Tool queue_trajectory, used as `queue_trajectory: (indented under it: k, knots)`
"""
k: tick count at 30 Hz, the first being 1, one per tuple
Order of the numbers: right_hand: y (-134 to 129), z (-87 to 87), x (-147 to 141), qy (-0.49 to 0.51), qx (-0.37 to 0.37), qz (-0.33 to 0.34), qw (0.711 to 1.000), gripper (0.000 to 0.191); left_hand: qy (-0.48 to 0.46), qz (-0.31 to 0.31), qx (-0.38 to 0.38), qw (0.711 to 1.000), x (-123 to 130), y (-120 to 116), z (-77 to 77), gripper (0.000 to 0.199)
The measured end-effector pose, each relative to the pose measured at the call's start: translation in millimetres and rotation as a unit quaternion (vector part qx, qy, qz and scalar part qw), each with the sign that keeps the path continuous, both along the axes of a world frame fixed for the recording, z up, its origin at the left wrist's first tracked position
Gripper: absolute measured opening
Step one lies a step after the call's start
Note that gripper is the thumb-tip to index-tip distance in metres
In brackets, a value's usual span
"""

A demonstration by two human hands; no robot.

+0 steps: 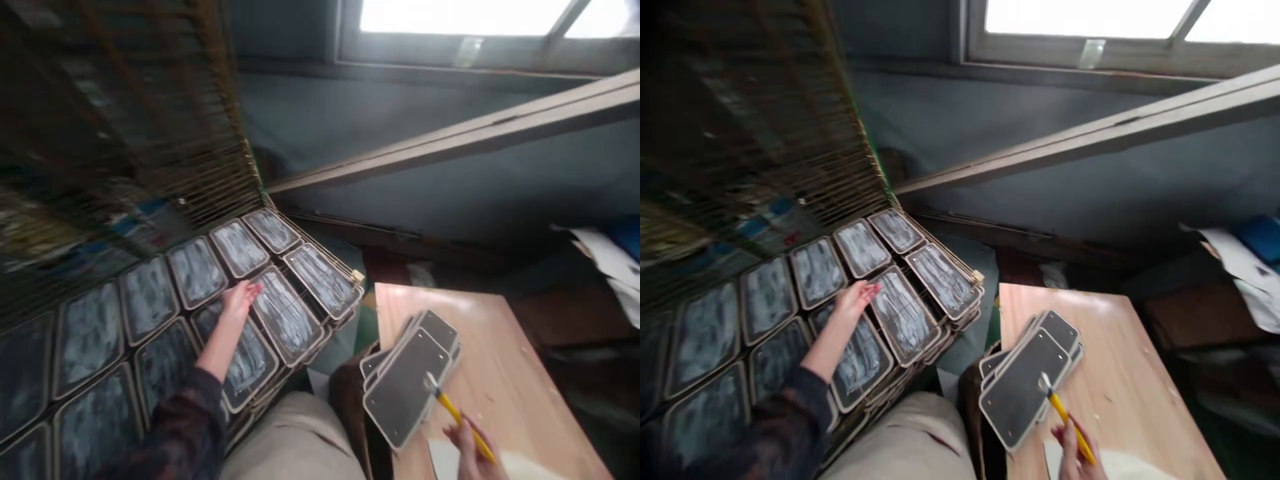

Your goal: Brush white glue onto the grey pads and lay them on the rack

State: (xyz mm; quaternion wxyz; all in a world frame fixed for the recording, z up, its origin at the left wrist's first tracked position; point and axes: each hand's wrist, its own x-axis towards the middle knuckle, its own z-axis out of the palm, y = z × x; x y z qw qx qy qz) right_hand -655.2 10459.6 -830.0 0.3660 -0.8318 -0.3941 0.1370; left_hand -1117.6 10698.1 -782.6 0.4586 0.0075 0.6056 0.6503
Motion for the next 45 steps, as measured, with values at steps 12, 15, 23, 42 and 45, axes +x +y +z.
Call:
queue_trajectory:
  k: [12, 15, 23, 42, 45]
  knots:
    - [45.7, -30.9, 51.3, -0.104, 0.021, 0.08, 0.991, 0.055, 0.056, -0.617, -0.143, 0.772, 235.5, -141.8, -102.0, 0.031]
    - [62.7, -36.8, 62.7, -0.126, 0.016, 0.094, 0.988, 0.058, 0.068, -0.609, -0.183, 0.769, 247.9, -145.6, -128.4, 0.036]
    - [39.6, -40.2, 44.1, -0.137, -0.039, 0.133, 0.981, 0.051, -0.002, -0.596, -0.227, 0.771, 267.9, -160.2, -145.2, 0.033]
    - [20.5, -24.1, 26.5, 0.054, -0.039, 0.192, 0.979, 0.044, -0.034, -0.579, -0.208, 0.788, 269.7, -163.0, -143.6, 0.026]
    - [54.5, -33.6, 53.2, -0.001, -0.007, 0.141, 0.99, 0.049, -0.03, -0.582, -0.203, 0.787, 269.0, -161.7, -143.3, 0.028]
